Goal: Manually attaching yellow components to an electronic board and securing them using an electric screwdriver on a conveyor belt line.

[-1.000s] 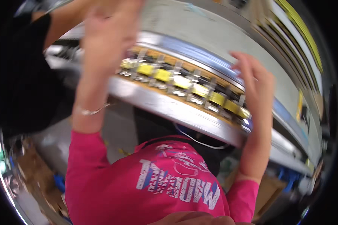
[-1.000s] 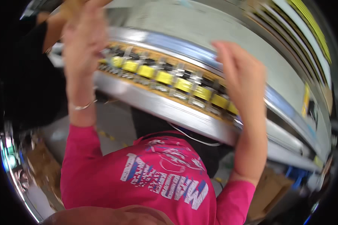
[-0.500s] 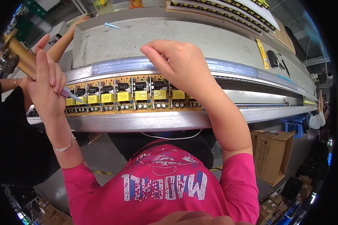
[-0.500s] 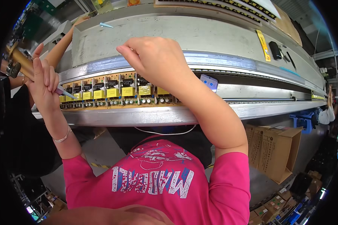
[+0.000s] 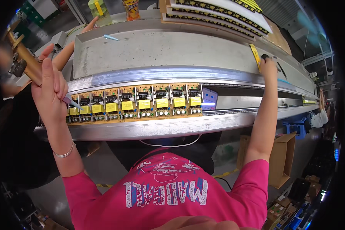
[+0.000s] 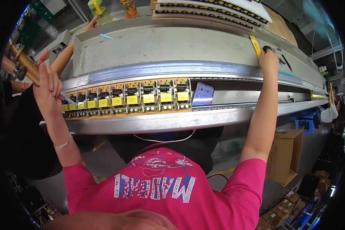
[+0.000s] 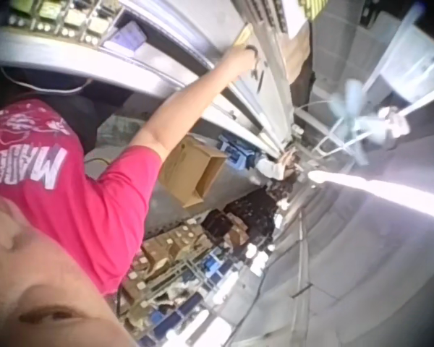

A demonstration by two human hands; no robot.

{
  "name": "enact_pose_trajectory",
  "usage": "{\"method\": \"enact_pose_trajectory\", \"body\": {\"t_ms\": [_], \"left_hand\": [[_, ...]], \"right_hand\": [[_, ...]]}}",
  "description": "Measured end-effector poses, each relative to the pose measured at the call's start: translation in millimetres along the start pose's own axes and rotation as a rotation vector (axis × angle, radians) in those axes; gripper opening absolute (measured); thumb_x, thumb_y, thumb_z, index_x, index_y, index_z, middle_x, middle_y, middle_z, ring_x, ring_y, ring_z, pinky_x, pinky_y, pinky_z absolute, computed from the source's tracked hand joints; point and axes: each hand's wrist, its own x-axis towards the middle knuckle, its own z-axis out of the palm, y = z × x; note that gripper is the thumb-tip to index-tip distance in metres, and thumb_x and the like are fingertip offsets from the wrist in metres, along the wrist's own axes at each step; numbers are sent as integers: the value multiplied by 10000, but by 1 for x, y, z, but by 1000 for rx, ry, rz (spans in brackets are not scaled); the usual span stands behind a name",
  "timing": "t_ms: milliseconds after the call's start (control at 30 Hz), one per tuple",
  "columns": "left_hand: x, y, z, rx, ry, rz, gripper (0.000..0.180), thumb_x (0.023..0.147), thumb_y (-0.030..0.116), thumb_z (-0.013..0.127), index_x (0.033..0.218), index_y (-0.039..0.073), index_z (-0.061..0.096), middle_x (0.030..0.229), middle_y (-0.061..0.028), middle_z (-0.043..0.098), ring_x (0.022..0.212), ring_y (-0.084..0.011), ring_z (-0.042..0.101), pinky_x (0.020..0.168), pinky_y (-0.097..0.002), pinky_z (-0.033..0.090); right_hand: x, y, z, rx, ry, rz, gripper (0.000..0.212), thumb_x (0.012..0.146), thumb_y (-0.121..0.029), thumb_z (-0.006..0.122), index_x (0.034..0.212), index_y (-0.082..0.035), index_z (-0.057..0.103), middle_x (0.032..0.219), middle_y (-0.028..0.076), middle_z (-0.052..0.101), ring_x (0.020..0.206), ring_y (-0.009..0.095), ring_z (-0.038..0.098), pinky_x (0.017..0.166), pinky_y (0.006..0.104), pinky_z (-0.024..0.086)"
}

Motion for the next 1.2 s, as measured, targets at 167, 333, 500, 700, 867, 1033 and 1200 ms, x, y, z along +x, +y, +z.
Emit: {"method": "enact_pose_trajectory", "body": {"t_ms": [167, 333, 500, 700, 867, 1033, 1200], "left_hand": [[-4, 2, -1, -2, 53, -15, 354, 1086, 230, 511, 1352, 1, 557, 558, 87, 322, 437, 7, 197, 406, -162, 169], [-4, 5, -3, -18, 61, -11, 347, 1079, 224, 526, 1343, 3, 568, 549, 94, 316, 435, 6, 199, 404, -168, 171], [-4, 9, -16, -56, 35, -7, 324, 1072, 205, 538, 1336, 22, 584, 539, 98, 328, 435, 1, 207, 406, -174, 171], [-8, 19, -25, 6, 79, -43, 337, 1078, 209, 521, 1353, 18, 564, 531, 100, 304, 434, 18, 217, 392, -154, 177], [-13, 28, -34, 41, 28, -19, 340, 1078, 210, 521, 1351, 13, 562, 531, 94, 332, 429, 14, 214, 387, -153, 188], [-14, 31, -43, 67, 2, -11, 341, 1076, 211, 528, 1349, 10, 565, 533, 86, 354, 425, 14, 221, 386, -153, 187], [-14, 33, -35, -3, 10, -8, 340, 1074, 215, 539, 1346, 14, 571, 532, 81, 357, 418, 12, 221, 388, -152, 189]], "right_hand": [[-13, -7, 8, 421, -7, 5, 403, 951, -361, 630, 1060, 16, 721, 910, 135, 729, 769, 268, 669, 725, 345, 517], [-47, -49, -49, 883, -370, -86, 341, 950, -340, 666, 1006, -8, 723, 816, 36, 661, 696, 134, 566, 652, 246, 441], [-97, -126, -95, 1235, -685, -347, 256, 977, -251, 651, 1121, -41, 674, 890, 6, 650, 773, 71, 537, 688, 189, 404], [-138, -223, -126, 1306, -774, -529, 247, 970, -166, 654, 1175, -29, 645, 954, 30, 684, 833, 78, 588, 752, 204, 456], [-153, -282, -143, 1322, -745, -646, 247, 955, -102, 663, 1179, -5, 632, 1010, 72, 722, 875, 94, 629, 808, 225, 494], [-173, -300, -158, 1416, -863, -605, 241, 944, -92, 677, 1156, 14, 633, 1034, 112, 736, 865, 107, 648, 817, 222, 503], [-181, -296, -152, 1459, -874, -583, 248, 934, -95, 695, 1142, 26, 633, 1029, 135, 746, 845, 108, 661, 791, 202, 503]]}}
